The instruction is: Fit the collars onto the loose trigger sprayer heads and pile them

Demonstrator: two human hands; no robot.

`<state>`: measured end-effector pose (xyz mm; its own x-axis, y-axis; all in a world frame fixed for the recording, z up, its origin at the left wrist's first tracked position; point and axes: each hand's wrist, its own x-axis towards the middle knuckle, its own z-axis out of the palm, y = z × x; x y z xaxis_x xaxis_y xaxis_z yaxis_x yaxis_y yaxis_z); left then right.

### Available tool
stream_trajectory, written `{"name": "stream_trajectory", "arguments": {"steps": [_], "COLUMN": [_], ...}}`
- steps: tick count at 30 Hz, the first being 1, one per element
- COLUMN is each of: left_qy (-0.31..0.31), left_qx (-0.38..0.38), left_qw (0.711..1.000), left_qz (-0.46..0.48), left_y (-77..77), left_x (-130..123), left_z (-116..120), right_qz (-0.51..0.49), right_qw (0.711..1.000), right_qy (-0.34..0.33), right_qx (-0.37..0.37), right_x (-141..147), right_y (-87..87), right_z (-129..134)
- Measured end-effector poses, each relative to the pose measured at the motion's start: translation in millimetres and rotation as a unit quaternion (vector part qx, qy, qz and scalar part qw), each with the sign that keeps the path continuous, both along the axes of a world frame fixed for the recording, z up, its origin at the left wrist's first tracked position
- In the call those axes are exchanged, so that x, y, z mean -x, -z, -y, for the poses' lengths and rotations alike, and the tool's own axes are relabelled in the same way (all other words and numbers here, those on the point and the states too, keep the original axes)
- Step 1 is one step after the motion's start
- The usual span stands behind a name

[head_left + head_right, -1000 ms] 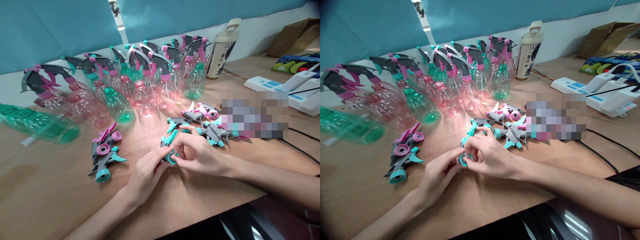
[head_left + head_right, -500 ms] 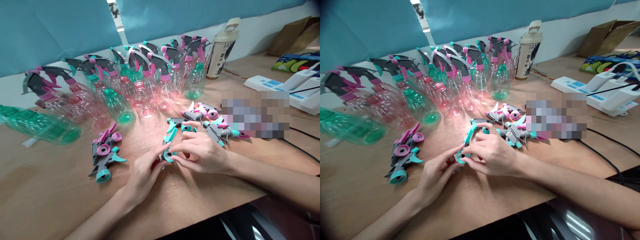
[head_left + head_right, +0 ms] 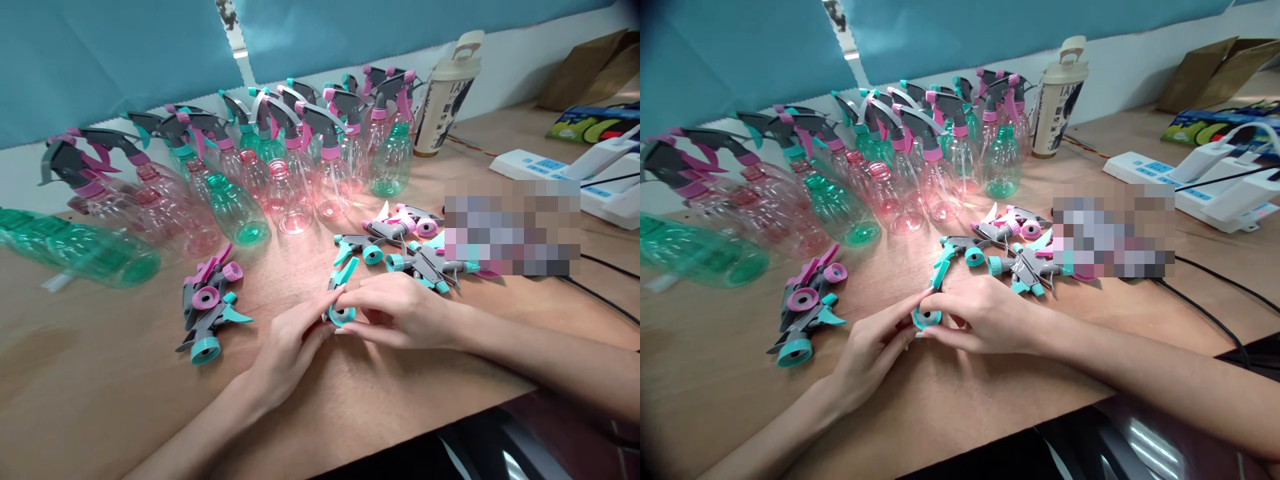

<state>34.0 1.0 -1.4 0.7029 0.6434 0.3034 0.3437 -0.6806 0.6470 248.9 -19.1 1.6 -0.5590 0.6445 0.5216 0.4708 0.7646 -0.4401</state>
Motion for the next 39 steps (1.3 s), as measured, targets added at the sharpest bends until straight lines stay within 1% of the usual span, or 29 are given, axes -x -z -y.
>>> {"name": "stream_trajectory", "arguments": {"steps": [2, 5, 11, 13, 17, 23, 26, 29, 31, 36, 39], "left_qy": [0.009, 0.004, 0.000, 0.000, 0.001, 0.017, 0.027, 0.033, 0.035, 0.047, 0.040], "left_qx": [0.005, 0.016, -0.002, -0.002, 0.005, 0.009, 0.023, 0.023, 0.018, 0.026, 0.028], "left_qw": [1.000, 1.000, 1.000, 1.000, 1.000, 1.000, 0.999, 0.999, 0.999, 0.999, 0.999], "left_qz": [0.005, 0.004, -0.004, -0.011, -0.017, -0.007, -0.003, 0.000, 0.002, -0.003, -0.012], "left_y": [-0.9, -1.7, -1.4, -1.4, -1.7, -3.1, -4.1, -4.9, -5.5, -7.3, -8.1], "left_x": [-1.1, -2.6, -2.6, -2.4, -2.4, -3.8, -4.5, -5.2, -5.7, -6.7, -7.0], "left_z": [0.2, 1.0, 1.9, 2.2, 2.7, 1.7, 2.1, 3.0, 3.4, 3.5, 3.4], "right_qz": [0.003, 0.018, 0.080, 0.087, 0.070, 0.070, 0.104, 0.129, 0.129, 0.106, 0.120], "right_qw": [1.000, 0.999, 0.995, 0.995, 0.997, 0.996, 0.994, 0.991, 0.991, 0.992, 0.991], "right_qy": [-0.014, -0.029, -0.021, -0.022, -0.024, -0.038, -0.029, -0.022, -0.025, -0.063, -0.047], "right_qx": [0.019, 0.037, 0.051, 0.043, 0.011, 0.032, 0.032, 0.013, 0.010, 0.029, 0.031], "right_x": [0.7, 1.9, 0.3, -0.5, -0.9, -1.0, -1.7, -2.5, -3.4, -7.8, -9.9], "right_y": [-1.4, -4.3, -5.0, -3.5, -0.9, -1.3, -3.1, -6.9, -10.1, -15.5, -16.5], "right_z": [0.3, 0.1, -1.7, -2.1, -2.4, -1.6, -1.2, -1.0, -0.9, -0.9, -0.3]}}
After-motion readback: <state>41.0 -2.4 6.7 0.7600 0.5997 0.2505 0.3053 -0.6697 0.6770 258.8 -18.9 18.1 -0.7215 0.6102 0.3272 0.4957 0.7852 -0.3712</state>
